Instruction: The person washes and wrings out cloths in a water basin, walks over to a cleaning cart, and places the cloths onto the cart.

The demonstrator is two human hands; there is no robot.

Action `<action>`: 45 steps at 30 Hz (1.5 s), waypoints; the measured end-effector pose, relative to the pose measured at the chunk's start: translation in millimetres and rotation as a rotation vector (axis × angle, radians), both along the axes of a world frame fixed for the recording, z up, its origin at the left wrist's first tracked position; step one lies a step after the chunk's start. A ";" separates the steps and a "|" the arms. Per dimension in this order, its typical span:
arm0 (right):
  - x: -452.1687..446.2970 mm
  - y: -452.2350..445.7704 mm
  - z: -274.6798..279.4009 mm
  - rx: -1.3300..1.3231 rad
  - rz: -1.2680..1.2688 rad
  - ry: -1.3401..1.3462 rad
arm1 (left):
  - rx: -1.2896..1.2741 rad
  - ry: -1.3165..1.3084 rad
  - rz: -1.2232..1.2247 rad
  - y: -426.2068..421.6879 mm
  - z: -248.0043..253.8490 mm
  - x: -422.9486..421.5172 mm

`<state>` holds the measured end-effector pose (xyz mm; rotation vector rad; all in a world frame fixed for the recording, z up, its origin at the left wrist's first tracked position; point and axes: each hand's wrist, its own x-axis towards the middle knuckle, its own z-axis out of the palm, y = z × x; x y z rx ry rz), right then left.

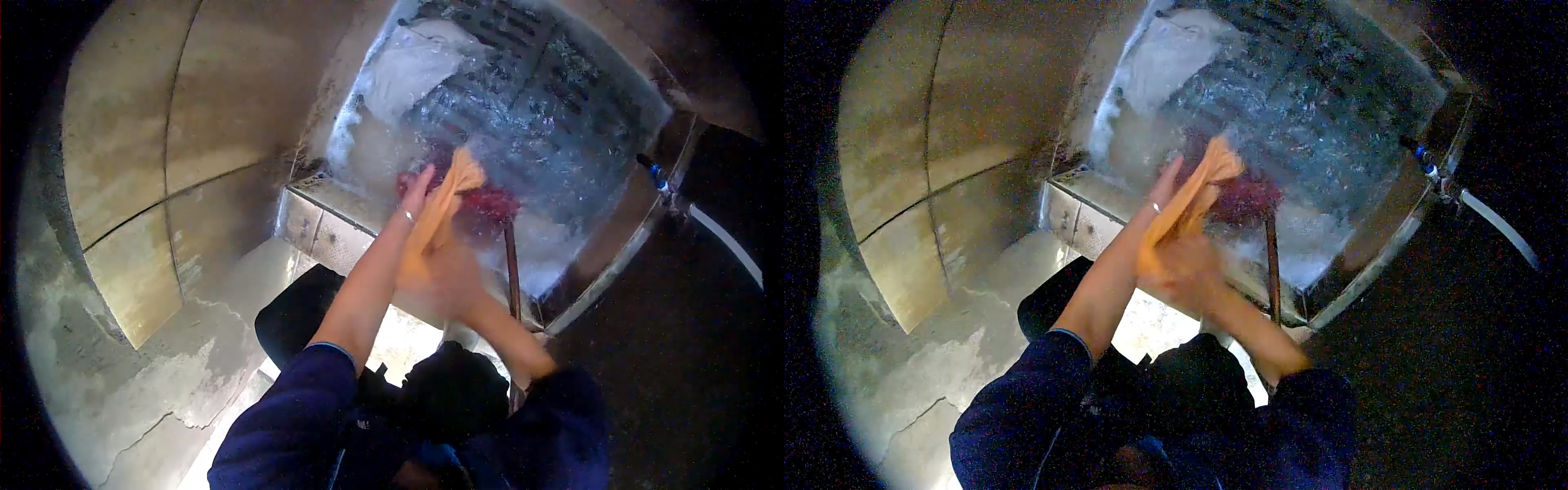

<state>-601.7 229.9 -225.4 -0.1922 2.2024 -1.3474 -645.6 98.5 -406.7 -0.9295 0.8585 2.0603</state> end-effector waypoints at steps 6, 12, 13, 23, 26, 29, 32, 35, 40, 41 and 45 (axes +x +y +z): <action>10.8 -41.5 -9.1 -0.317 -0.109 0.597 | 0.574 0.005 -0.105 -3.9 67.4 15.9; -38.1 -35.2 -74.2 -0.088 -0.301 0.973 | 0.347 0.186 0.066 -4.7 66.0 13.3; -56.0 -33.0 -96.4 -0.128 -0.434 0.850 | 0.292 0.191 0.052 -7.3 65.9 9.8; -84.2 137.1 -207.5 0.660 -0.752 -0.078 | -0.199 0.031 0.135 37.9 130.3 -5.9; -13.1 244.9 -287.0 0.716 -1.038 0.234 | -0.675 0.320 -0.109 -27.7 98.9 27.1; -10.1 232.3 -247.8 0.775 -1.410 -0.080 | -0.741 0.105 0.186 -75.3 103.6 42.8; -3.4 180.1 -285.6 0.645 -1.014 0.020 | -0.762 -0.014 0.248 -77.3 76.8 61.9; -0.4 68.0 -232.8 0.265 -0.779 0.281 | -0.629 -0.124 -0.120 -35.6 73.7 44.0; 12.2 -14.5 -72.2 -0.103 -0.308 0.463 | 0.287 -0.270 0.002 -3.2 66.6 0.4; 17.5 -21.9 -46.5 -0.278 -0.316 0.526 | 0.282 -0.276 -0.002 -1.6 65.4 -5.2; 16.9 -43.5 -15.4 -0.500 -0.087 0.570 | 0.480 0.222 -0.042 -11.2 83.5 -7.5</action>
